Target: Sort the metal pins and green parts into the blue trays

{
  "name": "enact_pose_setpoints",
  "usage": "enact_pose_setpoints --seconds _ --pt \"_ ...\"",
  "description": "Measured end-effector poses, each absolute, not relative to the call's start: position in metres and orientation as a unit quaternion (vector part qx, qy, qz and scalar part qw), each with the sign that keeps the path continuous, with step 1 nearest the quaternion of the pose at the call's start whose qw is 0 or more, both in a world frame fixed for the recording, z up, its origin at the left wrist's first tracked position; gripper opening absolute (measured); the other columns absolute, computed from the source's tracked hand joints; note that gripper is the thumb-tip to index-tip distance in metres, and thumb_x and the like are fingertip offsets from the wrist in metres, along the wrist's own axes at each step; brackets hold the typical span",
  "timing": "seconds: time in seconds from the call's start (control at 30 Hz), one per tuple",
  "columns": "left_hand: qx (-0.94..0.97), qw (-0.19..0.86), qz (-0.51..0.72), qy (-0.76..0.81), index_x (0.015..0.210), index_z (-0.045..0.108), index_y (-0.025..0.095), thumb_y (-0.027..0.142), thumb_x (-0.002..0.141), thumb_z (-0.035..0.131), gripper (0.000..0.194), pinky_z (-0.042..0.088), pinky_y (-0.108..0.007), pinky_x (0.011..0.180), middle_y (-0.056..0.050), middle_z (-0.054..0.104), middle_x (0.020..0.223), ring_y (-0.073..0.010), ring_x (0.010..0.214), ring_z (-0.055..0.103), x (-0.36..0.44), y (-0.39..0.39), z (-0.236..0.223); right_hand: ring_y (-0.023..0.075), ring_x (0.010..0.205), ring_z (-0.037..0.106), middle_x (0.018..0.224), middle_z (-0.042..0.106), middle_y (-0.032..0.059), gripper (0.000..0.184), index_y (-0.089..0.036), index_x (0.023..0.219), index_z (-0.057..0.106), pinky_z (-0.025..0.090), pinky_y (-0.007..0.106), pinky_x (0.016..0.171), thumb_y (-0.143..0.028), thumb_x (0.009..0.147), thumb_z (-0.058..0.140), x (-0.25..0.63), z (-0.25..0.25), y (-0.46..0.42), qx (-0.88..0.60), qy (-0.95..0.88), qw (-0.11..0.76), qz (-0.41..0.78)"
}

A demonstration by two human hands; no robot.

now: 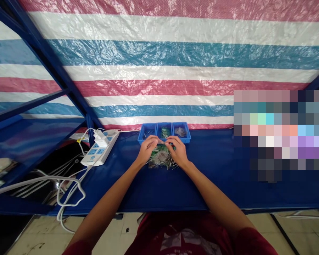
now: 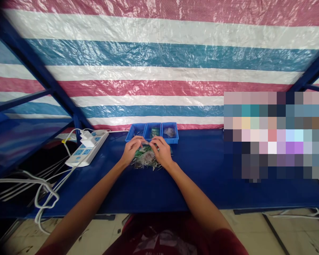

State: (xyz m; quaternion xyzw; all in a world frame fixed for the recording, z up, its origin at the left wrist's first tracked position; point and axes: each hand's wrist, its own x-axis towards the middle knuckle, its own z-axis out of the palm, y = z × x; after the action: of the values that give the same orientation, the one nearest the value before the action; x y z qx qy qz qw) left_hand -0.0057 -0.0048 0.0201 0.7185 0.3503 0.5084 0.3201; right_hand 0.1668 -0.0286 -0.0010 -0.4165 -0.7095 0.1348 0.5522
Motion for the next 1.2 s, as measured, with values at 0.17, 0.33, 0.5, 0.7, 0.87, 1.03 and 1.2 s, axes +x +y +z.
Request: enact_pose_setpoints --seconds 0.17,0.33,0.5,0.7,0.87,1.03,1.2 --pt "0.739 0.275 0.500 0.359 0.075 0.069 0.016 0.045 0.083 0.064 0.031 0.051 -0.030 0.071 -0.007 0.067 0.080 -0.0184 0.076 0.063 -0.0046 -0.0051 0.0170 0.0174 0.073 0.062 0.083 0.067 0.0062 0.025 -0.020 0.093 0.065 0.051 0.028 0.068 -0.037 0.094 0.046 0.1652 -0.0025 -0.0294 -0.424 -0.716 0.536 0.144" --pt "0.676 0.388 0.504 0.372 0.089 0.066 0.015 0.045 0.080 0.068 0.031 0.053 -0.027 0.059 -0.002 0.066 0.065 -0.0145 0.056 0.061 -0.0044 -0.0042 0.0131 0.0144 0.068 0.061 0.090 0.065 0.0049 0.033 -0.022 0.121 0.057 0.052 0.028 0.069 -0.028 0.098 0.034 0.1661 -0.0042 -0.0297 -0.412 -0.713 0.541 0.172" --pt "0.658 0.435 0.496 0.363 0.107 0.059 0.017 0.044 0.080 0.068 0.040 0.052 -0.026 0.058 0.002 0.063 0.062 -0.0136 0.054 0.060 -0.0053 -0.0051 0.0178 0.0177 0.091 0.062 0.110 0.060 0.0099 0.026 -0.022 0.103 0.066 0.052 0.031 0.078 -0.029 0.096 0.042 0.1664 -0.0026 -0.0293 -0.396 -0.729 0.546 0.119" --pt "0.742 0.286 0.495 0.351 0.085 0.070 0.016 0.047 0.086 0.060 0.032 0.052 -0.030 0.075 -0.010 0.067 0.095 -0.0208 0.087 0.063 -0.0065 -0.0057 0.0196 0.0178 0.084 0.062 0.096 0.066 0.0083 0.024 -0.020 0.090 0.066 0.052 0.029 0.072 -0.033 0.094 0.046 0.1662 0.0022 -0.0298 -0.433 -0.698 0.547 0.162" --pt "0.722 0.334 0.478 0.372 0.092 0.068 0.016 0.042 0.083 0.064 0.027 0.053 -0.029 0.066 -0.004 0.068 0.073 -0.0169 0.066 0.063 -0.0058 -0.0066 0.0157 0.0157 0.066 0.060 0.077 0.067 0.0025 0.024 -0.020 0.102 0.064 0.050 0.028 0.067 -0.037 0.088 0.053 0.1652 0.0019 -0.0297 -0.465 -0.657 0.544 0.236" --pt "0.694 0.402 0.474 0.363 0.104 0.065 0.016 0.040 0.081 0.067 0.033 0.054 -0.026 0.061 -0.001 0.066 0.065 -0.0148 0.059 0.062 -0.0061 -0.0073 0.0153 0.0133 0.054 0.055 0.069 0.065 -0.0004 0.030 -0.020 0.106 0.064 0.048 0.027 0.059 -0.039 0.084 0.057 0.1652 0.0005 -0.0276 -0.456 -0.617 0.557 0.317" --pt "0.699 0.327 0.502 0.391 0.101 0.067 0.016 0.039 0.084 0.064 0.029 0.052 -0.026 0.067 -0.003 0.067 0.074 -0.0165 0.070 0.065 -0.0069 -0.0045 0.0139 0.0115 0.043 0.053 0.058 0.063 -0.0017 0.029 -0.017 0.088 0.065 0.041 0.023 0.043 -0.041 0.072 0.068 0.1707 0.0057 -0.0214 -0.424 -0.567 0.488 0.511"
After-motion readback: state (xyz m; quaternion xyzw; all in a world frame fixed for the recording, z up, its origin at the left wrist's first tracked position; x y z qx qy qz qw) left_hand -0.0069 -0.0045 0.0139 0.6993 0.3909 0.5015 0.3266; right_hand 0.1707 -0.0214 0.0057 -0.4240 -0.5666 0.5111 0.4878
